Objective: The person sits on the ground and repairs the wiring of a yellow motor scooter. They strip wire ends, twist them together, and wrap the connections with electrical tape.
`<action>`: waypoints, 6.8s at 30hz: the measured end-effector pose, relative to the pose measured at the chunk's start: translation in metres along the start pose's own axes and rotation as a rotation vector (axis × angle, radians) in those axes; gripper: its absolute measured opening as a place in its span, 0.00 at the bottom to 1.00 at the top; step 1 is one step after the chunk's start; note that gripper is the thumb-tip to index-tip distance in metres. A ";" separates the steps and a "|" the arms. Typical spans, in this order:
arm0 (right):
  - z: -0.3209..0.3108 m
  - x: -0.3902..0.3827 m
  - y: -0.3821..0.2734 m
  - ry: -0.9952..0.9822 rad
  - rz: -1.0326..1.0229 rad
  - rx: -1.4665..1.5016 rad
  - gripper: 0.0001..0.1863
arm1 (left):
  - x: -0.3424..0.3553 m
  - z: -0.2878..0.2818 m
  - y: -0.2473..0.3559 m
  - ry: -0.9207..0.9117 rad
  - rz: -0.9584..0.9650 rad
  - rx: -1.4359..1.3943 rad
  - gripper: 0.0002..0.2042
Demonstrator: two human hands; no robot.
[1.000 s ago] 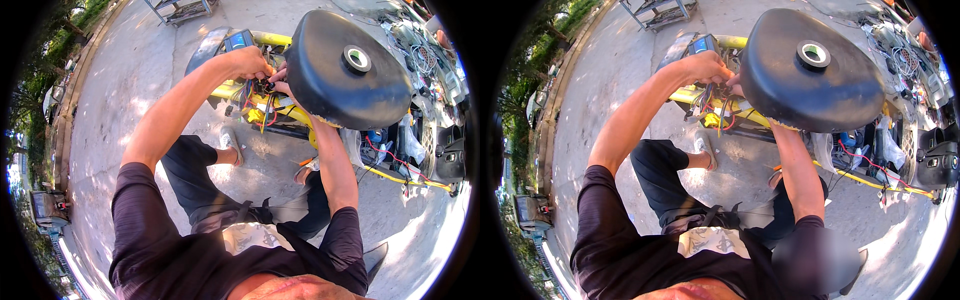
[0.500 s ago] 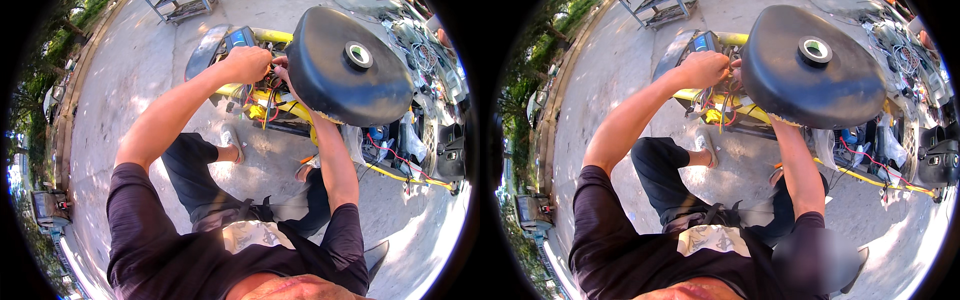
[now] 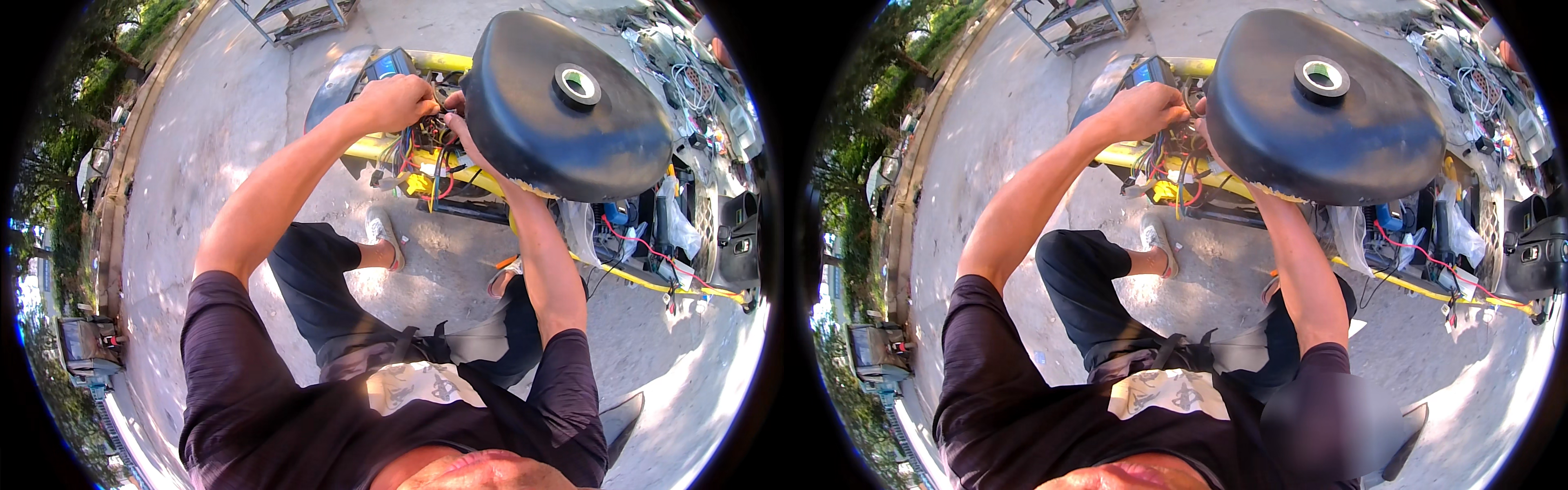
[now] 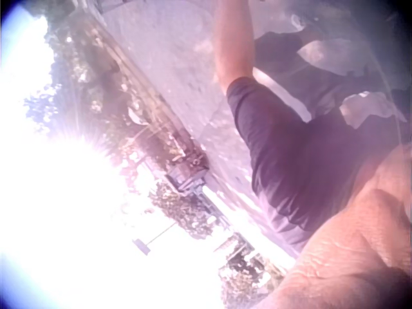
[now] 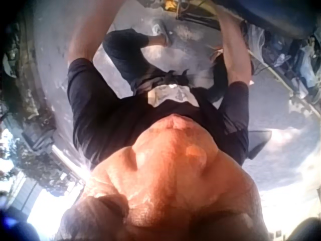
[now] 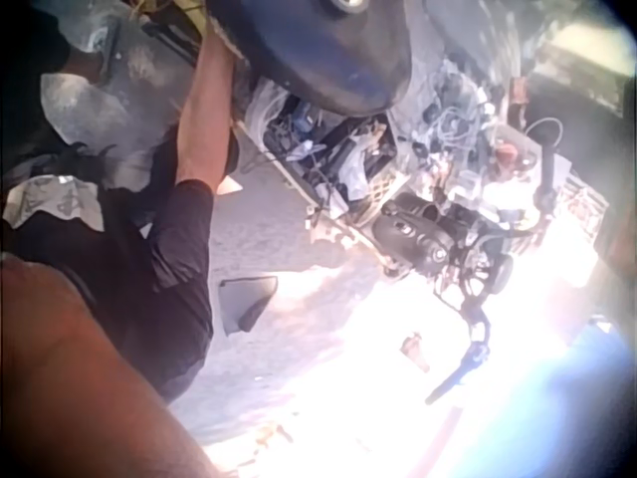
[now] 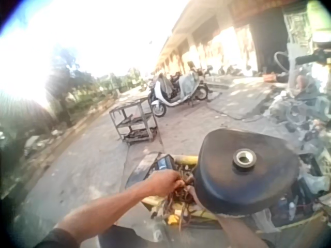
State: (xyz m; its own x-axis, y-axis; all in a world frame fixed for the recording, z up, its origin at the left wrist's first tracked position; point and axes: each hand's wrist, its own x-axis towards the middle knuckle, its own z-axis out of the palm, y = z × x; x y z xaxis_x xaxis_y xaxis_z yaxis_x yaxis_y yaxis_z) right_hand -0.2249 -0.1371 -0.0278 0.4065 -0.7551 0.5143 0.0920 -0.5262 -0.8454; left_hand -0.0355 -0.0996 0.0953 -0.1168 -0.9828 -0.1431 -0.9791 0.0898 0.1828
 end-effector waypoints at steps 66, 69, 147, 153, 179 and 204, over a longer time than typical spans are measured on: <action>0.024 0.007 0.042 0.120 0.167 0.064 0.11 | -0.046 0.048 0.011 0.393 -0.044 -0.374 0.14; 0.022 0.004 0.041 0.123 0.201 0.050 0.12 | -0.045 0.044 0.010 0.372 -0.038 -0.388 0.14; -0.018 0.007 0.003 -0.054 0.167 0.326 0.20 | -0.008 0.027 -0.027 0.204 0.271 -0.236 0.10; -0.018 0.008 -0.007 -0.083 0.160 0.203 0.15 | 0.001 0.011 -0.022 -0.005 0.146 -0.358 0.11; -0.005 0.009 0.004 0.031 0.090 0.276 0.09 | 0.015 -0.012 0.002 -0.096 -0.004 -0.274 0.13; -0.008 0.011 -0.022 -0.073 0.055 0.046 0.03 | 0.006 0.003 0.011 -0.076 0.001 -0.367 0.15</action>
State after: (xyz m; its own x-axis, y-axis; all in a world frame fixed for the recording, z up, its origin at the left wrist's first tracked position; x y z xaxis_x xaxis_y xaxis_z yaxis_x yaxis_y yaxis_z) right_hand -0.2303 -0.1370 -0.0027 0.4768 -0.7512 0.4564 0.1088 -0.4648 -0.8787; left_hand -0.0477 -0.1036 0.0938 -0.1437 -0.9666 -0.2123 -0.8555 0.0135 0.5177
